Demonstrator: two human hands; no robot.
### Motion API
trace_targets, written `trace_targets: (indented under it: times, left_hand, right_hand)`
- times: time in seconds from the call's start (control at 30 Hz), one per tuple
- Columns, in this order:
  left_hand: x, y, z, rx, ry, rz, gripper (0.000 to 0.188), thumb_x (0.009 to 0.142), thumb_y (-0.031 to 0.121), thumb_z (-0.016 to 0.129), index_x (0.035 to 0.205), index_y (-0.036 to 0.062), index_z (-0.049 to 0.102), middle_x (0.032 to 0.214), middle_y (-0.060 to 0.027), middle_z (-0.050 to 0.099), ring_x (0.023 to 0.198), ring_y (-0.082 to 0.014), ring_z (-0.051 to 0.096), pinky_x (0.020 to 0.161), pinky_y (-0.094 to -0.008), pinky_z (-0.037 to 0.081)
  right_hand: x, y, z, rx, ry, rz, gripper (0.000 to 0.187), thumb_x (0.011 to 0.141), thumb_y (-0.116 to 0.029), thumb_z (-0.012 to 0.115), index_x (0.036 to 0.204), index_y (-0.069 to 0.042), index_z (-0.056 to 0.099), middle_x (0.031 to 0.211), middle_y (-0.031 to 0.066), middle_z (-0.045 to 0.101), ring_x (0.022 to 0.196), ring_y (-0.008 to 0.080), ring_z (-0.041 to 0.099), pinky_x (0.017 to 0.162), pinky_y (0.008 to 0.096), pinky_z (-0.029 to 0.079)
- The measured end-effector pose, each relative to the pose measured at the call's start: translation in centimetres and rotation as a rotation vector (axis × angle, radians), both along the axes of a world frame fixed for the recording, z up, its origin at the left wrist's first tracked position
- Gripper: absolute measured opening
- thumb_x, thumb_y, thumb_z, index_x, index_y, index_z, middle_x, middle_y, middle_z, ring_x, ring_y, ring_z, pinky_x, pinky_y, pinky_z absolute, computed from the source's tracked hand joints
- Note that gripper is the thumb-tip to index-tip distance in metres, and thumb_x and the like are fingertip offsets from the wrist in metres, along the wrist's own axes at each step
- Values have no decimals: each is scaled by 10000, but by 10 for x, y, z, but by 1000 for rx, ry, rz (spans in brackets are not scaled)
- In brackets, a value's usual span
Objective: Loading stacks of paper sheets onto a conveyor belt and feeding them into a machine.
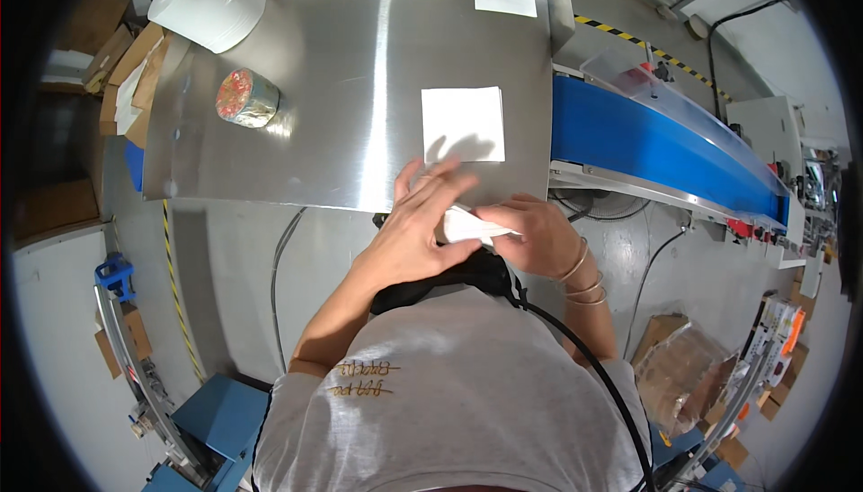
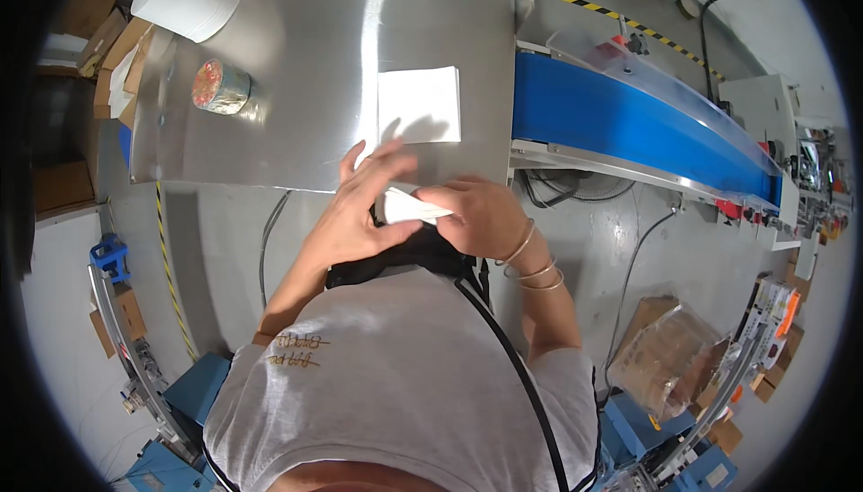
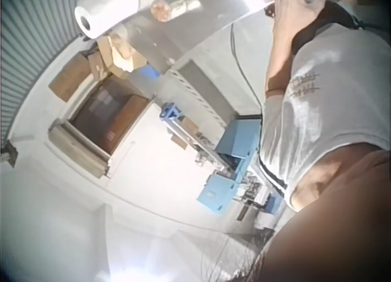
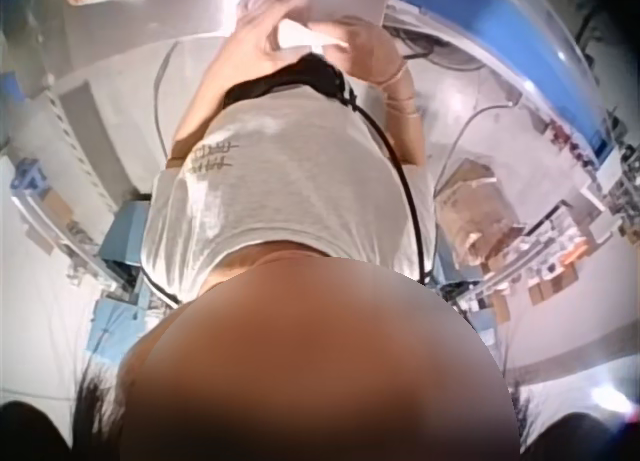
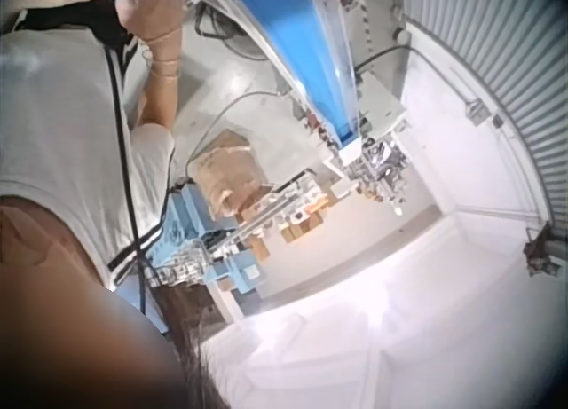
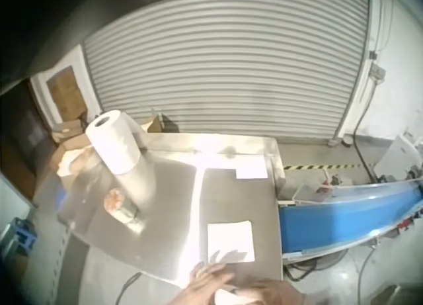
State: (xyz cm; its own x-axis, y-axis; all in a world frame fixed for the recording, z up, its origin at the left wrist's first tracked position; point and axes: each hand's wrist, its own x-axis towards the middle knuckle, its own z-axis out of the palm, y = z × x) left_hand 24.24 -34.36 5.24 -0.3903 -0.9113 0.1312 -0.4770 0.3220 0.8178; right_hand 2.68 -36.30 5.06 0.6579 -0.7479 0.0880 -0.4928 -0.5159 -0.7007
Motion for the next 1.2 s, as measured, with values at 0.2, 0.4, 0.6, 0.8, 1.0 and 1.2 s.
trace_targets:
  times: [0.2, 0.4, 0.6, 0.8, 1.0, 1.2]
  left_hand:
    - [2, 3, -19, 418, 576, 303, 135, 812, 28, 694, 930, 25, 627, 833, -29, 663, 755, -86, 600, 670, -242, 492]
    - [1, -8, -27, 746, 1288, 572, 136, 843, 72, 681, 938, 52, 586, 891, -61, 666, 801, -131, 650, 703, -272, 543]
    - [-1, -7, -38, 587, 1294, 744, 199, 842, 68, 680, 1003, 44, 565, 955, -73, 653, 895, -143, 630, 794, -286, 520]
    - [11, -2, -37, 504, 1277, 607, 209, 870, 43, 623, 1072, 18, 577, 1024, -93, 650, 929, -152, 622, 837, -293, 502]
    - [32, -8, -38, 573, 1063, 502, 265, 879, 52, 612, 1137, -4, 595, 1061, -95, 655, 924, -136, 625, 836, -273, 489]
    - [34, -9, -46, 732, 889, 489, 199, 872, 88, 649, 1050, 0, 648, 931, -62, 687, 809, -101, 623, 731, -229, 497]
  right_hand:
    - [-4, -20, -18, 640, -774, -271, 436, 814, -57, 665, 1227, -100, 530, 1050, 90, 649, 909, 196, 633, 802, 330, 524]
    - [13, -15, -58, 1227, -1243, -329, 844, 865, -702, 341, 1400, -50, 317, 1412, 135, 399, 1313, 268, 367, 1077, 442, 298]
    - [41, -9, -58, 1132, -1182, -383, 586, 939, -438, 470, 1348, -27, 392, 1326, 108, 479, 1238, 230, 452, 1038, 417, 369]
    - [33, -19, -59, 948, -1021, -473, 356, 931, -117, 556, 1258, 2, 481, 1119, 57, 589, 1028, 139, 562, 893, 304, 469]
    - [27, -22, -44, 754, -746, -436, 428, 921, -187, 587, 1274, 18, 460, 1013, 37, 605, 918, 92, 554, 797, 238, 463]
    - [30, -20, -43, 896, -797, -491, 374, 930, -183, 571, 1225, 29, 483, 984, 34, 612, 890, 81, 559, 772, 224, 466]
